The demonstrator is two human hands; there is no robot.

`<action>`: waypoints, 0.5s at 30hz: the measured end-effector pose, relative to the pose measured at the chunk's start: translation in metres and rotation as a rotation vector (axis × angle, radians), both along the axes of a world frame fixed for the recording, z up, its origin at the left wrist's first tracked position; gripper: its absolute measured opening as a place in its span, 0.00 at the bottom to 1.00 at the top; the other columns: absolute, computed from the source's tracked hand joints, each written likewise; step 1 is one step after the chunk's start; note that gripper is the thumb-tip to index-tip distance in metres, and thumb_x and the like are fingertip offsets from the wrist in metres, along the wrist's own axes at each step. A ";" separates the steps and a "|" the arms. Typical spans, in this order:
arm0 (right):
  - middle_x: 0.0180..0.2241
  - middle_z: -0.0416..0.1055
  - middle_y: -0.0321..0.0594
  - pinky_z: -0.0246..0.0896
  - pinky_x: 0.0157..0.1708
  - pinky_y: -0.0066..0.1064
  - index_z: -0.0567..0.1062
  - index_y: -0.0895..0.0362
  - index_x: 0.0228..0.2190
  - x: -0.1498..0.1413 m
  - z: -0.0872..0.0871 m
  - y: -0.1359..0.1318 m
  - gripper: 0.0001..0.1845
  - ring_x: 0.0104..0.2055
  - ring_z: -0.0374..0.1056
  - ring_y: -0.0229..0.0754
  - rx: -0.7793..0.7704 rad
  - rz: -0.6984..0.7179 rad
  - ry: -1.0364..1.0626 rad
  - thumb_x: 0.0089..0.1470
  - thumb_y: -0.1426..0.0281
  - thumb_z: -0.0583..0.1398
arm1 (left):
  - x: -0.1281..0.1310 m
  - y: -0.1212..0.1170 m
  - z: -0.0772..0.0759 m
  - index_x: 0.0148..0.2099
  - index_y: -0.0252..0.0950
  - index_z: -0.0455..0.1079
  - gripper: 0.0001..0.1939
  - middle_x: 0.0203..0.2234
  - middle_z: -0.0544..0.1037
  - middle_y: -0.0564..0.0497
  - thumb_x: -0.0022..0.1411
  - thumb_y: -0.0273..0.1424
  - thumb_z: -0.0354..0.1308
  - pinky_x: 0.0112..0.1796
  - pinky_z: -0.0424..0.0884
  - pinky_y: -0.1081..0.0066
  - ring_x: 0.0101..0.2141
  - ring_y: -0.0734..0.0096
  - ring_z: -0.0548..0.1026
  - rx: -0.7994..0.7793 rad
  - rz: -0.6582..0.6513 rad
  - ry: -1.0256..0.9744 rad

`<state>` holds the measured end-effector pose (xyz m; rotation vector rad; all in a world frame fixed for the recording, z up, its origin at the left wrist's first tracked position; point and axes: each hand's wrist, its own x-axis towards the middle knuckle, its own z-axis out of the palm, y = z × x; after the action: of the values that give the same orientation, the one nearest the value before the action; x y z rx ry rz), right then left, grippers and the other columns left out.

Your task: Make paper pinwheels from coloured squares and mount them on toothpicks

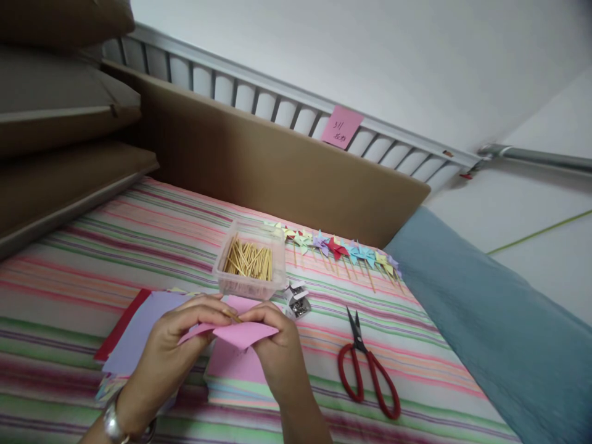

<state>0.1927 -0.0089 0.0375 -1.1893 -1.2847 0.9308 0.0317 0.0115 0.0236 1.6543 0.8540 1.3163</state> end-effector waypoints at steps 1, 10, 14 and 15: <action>0.24 0.70 0.35 0.60 0.31 0.27 0.78 0.55 0.22 0.000 0.000 0.000 0.10 0.30 0.66 0.39 0.004 -0.002 0.000 0.40 0.81 0.60 | 0.000 0.000 0.001 0.32 0.43 0.76 0.10 0.32 0.80 0.53 0.54 0.22 0.57 0.47 0.63 0.67 0.42 0.65 0.73 -0.003 0.000 -0.001; 0.24 0.67 0.35 0.58 0.23 0.25 0.79 0.55 0.23 -0.003 -0.002 0.000 0.09 0.25 0.64 0.37 0.014 0.012 0.040 0.42 0.79 0.61 | 0.002 0.000 -0.001 0.30 0.40 0.75 0.04 0.30 0.80 0.50 0.53 0.26 0.60 0.49 0.63 0.64 0.42 0.62 0.73 -0.095 -0.018 -0.084; 0.23 0.65 0.34 0.58 0.24 0.25 0.79 0.55 0.21 -0.006 0.001 -0.002 0.09 0.25 0.63 0.35 0.015 0.004 0.041 0.43 0.78 0.60 | 0.003 0.000 -0.004 0.29 0.39 0.74 0.03 0.32 0.79 0.50 0.53 0.26 0.61 0.50 0.62 0.63 0.45 0.61 0.72 -0.155 0.002 -0.124; 0.22 0.65 0.33 0.58 0.25 0.25 0.79 0.54 0.22 -0.006 0.002 -0.003 0.10 0.25 0.63 0.35 0.016 -0.001 0.044 0.43 0.79 0.60 | 0.003 0.000 -0.005 0.28 0.40 0.74 0.03 0.32 0.79 0.51 0.52 0.26 0.61 0.51 0.62 0.63 0.45 0.61 0.72 -0.161 0.001 -0.132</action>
<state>0.1868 -0.0116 0.0399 -1.1510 -1.2546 0.9388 0.0350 0.0119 0.0190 1.4263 0.8581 1.3069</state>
